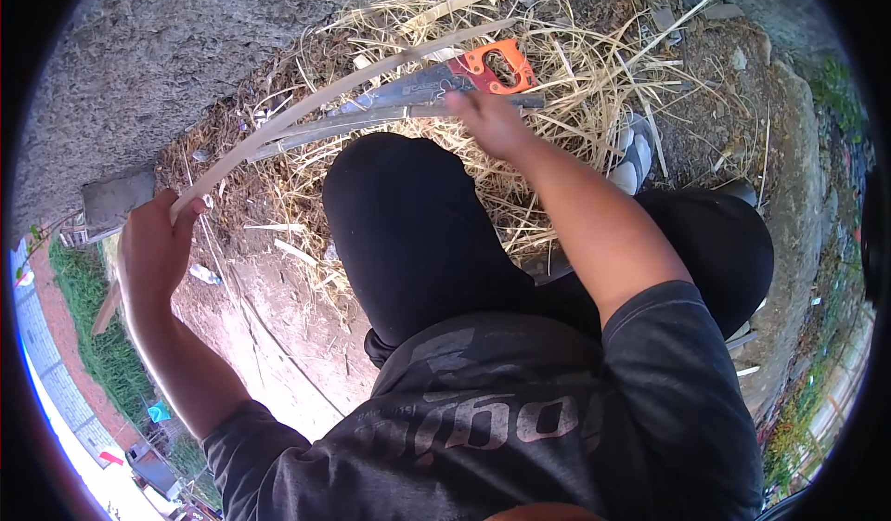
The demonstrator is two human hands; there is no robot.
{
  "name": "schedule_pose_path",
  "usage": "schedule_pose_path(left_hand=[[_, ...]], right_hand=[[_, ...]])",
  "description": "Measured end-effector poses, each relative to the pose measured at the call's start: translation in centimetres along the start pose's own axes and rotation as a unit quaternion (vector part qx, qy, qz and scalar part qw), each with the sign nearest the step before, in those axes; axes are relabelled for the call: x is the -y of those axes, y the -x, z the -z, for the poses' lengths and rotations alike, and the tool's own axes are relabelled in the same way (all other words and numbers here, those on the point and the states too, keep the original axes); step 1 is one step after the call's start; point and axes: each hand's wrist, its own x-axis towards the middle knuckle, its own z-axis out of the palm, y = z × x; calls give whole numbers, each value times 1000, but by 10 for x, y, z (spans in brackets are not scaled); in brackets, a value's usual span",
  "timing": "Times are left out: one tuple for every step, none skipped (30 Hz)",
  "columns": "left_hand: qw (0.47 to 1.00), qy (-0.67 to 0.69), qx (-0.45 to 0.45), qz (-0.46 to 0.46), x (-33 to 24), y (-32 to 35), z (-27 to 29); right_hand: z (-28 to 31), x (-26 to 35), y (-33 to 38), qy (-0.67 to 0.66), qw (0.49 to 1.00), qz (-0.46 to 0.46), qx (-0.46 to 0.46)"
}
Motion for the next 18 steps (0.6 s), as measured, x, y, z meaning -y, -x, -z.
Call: schedule_pose_path(left_hand=[[1000,1,13,12,0,1,-3],[999,2,26,27,2,5,-6],[999,3,24,30,3,5,-11],[999,6,21,24,4,7,-15],[1000,9,17,18,6,10,-16],[1000,13,13,20,2,11,-14],[1000,15,11,21,0,10,-12],[1000,14,8,17,-2,8,-10],[1000,10,8,14,-3,9,-6],[1000,10,10,13,0,8,-6],[1000,5,0,5,4,7,-6],[1000,1,-10,-6,5,5,-7],[1000,2,-8,-10,4,3,-6],[1000,7,-11,-5,2,5,-1],[1000,11,-10,4,3,7,4],[1000,12,-11,2,1,6,6],[1000,9,9,12,0,4,8],[999,5,27,22,-2,2,10]], right_hand=[[6,-15,1,-4,998,-35,-48],[17,-16,-1,22,996,-83,-19],[31,-17,-4,52,990,-132,7],[41,-21,-5,53,990,-131,8],[49,-25,-6,70,982,-174,4],[55,-26,-10,89,972,-215,-2],[52,-26,-9,91,973,-214,-4],[44,-26,-7,65,981,-174,-51],[33,-21,-1,35,986,-135,-94],[23,1,2,5,992,-64,-107],[17,27,3,10,997,-51,-62],[15,49,4,15,999,-39,-18],[16,67,1,15,999,-43,-19],[18,84,-1,64,995,-31,63],[17,93,-3,112,982,-16,149],[15,81,-3,112,983,-17,147],[10,56,-4,82,992,-44,88],[9,30,-5,51,996,-70,28]])
